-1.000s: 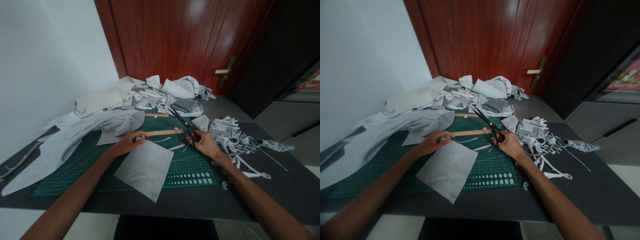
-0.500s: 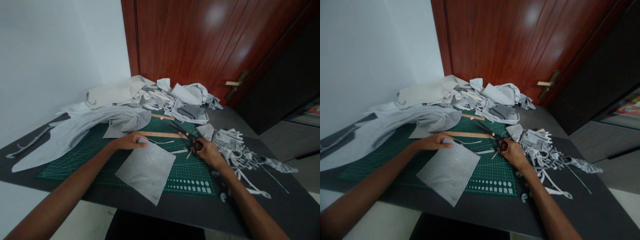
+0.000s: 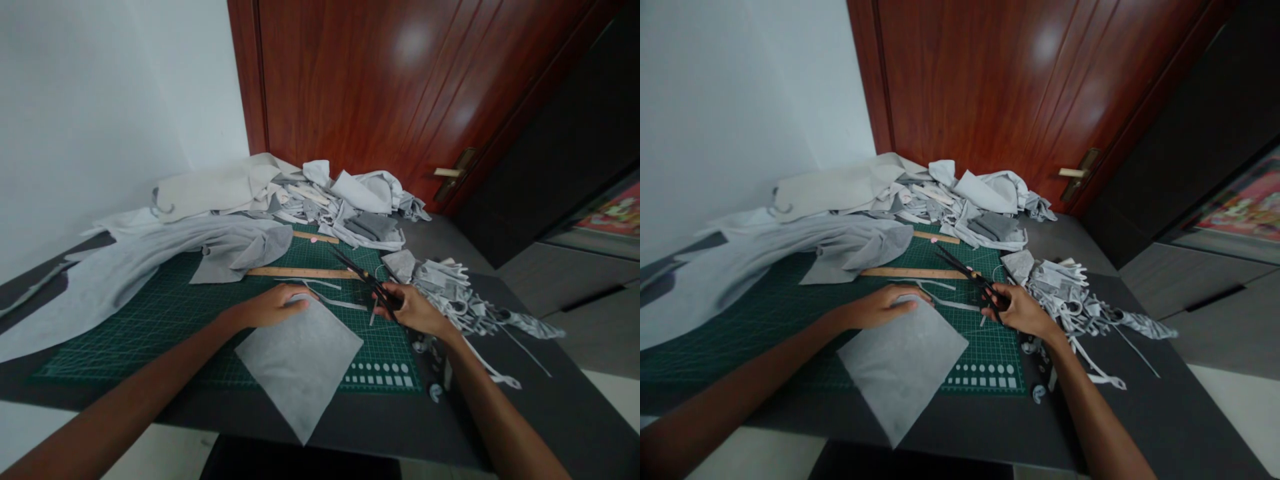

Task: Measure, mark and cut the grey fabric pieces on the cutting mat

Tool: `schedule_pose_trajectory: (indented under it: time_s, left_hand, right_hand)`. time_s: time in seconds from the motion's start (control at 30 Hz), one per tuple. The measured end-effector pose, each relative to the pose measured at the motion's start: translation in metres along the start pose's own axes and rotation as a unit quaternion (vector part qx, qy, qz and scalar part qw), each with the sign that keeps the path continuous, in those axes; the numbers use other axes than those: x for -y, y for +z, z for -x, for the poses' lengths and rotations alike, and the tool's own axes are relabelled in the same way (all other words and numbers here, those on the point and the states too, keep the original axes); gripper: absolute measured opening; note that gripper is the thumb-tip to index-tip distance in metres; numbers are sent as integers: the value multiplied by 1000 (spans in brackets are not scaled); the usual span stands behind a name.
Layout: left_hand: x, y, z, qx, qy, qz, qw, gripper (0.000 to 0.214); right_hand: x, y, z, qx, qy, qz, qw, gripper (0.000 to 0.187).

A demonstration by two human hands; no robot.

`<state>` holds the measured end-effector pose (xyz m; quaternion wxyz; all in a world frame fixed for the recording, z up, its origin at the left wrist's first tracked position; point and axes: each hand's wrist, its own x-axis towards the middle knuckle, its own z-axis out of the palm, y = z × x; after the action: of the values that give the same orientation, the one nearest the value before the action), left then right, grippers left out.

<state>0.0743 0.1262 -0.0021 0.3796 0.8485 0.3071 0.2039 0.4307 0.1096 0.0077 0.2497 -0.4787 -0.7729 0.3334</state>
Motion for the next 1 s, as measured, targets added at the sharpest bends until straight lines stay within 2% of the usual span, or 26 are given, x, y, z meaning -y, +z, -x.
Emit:
schedule_pose_trajectory:
  time_s: [0.1, 0.23, 0.3, 0.4, 0.5, 0.57, 0.63, 0.77, 1.0]
  left_hand:
    - [23, -4, -3, -62, -7, -59, 996, 45]
    - [49, -9, -6, -112, -27, -111, 987, 54]
    - [57, -11, -7, -133, -32, -127, 983, 54]
    - [61, -17, -6, -148, -17, -137, 979, 50]
    - [61, -24, -4, -153, 9, -129, 980, 45]
    - [60, -28, -3, -149, 16, -120, 981, 45]
    - [59, -31, -2, -144, 16, -114, 983, 46]
    - [57, -32, -2, -145, 18, -113, 983, 49]
    - [52, -32, -2, -144, 9, -111, 983, 53]
  right_hand:
    - [0, 4, 0, 23, -8, -9, 1000, 33]
    - [2, 6, -1, 37, -18, 22, 999, 27]
    - [1, 6, -3, 8, -16, 59, 998, 26]
    - [-5, 4, -7, -75, 20, 132, 988, 33]
    - [-11, -3, -9, -152, 81, 207, 963, 38]
    - [-14, -10, -9, -170, 111, 255, 945, 34]
    - [-16, -17, -8, -157, 130, 297, 933, 28]
    - [-19, -22, -5, -68, 161, 357, 918, 22]
    - [-8, -2, -1, -18, 192, 389, 901, 37]
